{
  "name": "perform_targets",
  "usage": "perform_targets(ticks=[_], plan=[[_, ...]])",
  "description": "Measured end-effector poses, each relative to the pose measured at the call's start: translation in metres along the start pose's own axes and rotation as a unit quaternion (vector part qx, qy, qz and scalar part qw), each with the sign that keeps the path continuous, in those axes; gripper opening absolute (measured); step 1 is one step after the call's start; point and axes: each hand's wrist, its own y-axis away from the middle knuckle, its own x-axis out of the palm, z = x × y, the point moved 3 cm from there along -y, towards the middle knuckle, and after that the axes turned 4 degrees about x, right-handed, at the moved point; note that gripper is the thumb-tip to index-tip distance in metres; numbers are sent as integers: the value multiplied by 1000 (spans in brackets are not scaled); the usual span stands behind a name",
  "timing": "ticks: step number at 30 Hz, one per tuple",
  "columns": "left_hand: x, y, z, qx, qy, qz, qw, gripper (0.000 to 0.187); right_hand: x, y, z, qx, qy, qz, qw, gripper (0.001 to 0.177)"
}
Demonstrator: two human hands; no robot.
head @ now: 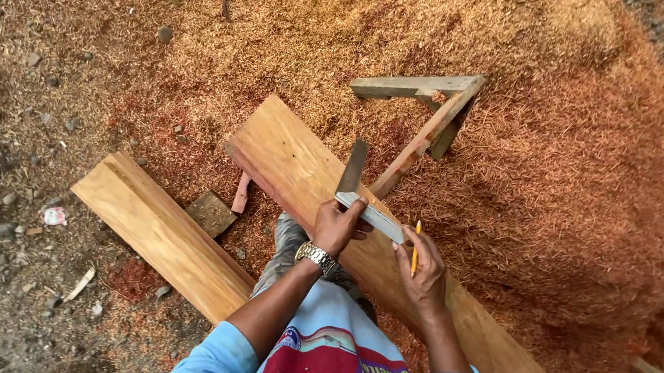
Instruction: The person uses a try square and a pencil to mark straight lines on the edges of wooden planks. They measure and draw lines on multiple pieces of wood placed on sawhorses in a workshop environment.
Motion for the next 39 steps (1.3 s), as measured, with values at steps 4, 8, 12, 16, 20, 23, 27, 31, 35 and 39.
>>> perform_targets(ticks=[4, 8, 12, 16, 20, 23, 27, 31, 35, 39], plan=[[6, -16, 20, -17, -39, 33, 999, 24, -7, -9, -3, -5, 4, 4, 1000, 39], [3, -28, 28, -57, -91, 101, 989, 26, -5, -14, 16, 93, -22, 28, 995, 42], [10, -31, 27, -110, -220, 166, 955, 29, 0, -12, 19, 193, 10, 66, 979, 47], [17, -31, 33, -163, -143, 185, 959, 31, -3, -20, 27, 204, 24, 82, 975, 53], [13, -33, 27, -186, -228, 195, 936, 40, -8, -22, 22, 231, -8, 121, 965, 58], [11, -34, 35, -232, -189, 186, 936, 40, -8, -22, 18, 258, -26, 148, 954, 57], [15, -32, 28, -291, -118, 162, 936, 42, -7, -28, 18, 249, 1, 167, 954, 49], [19, -32, 20, -334, -95, 124, 929, 40, -6, -32, 17, 255, -22, 170, 952, 47], [16, -33, 31, -373, -97, 121, 915, 46, -1, -31, 13, 269, -117, 154, 943, 45], [15, -34, 38, -378, -65, 120, 916, 43, 5, -27, 4, 259, -171, 140, 940, 45]])
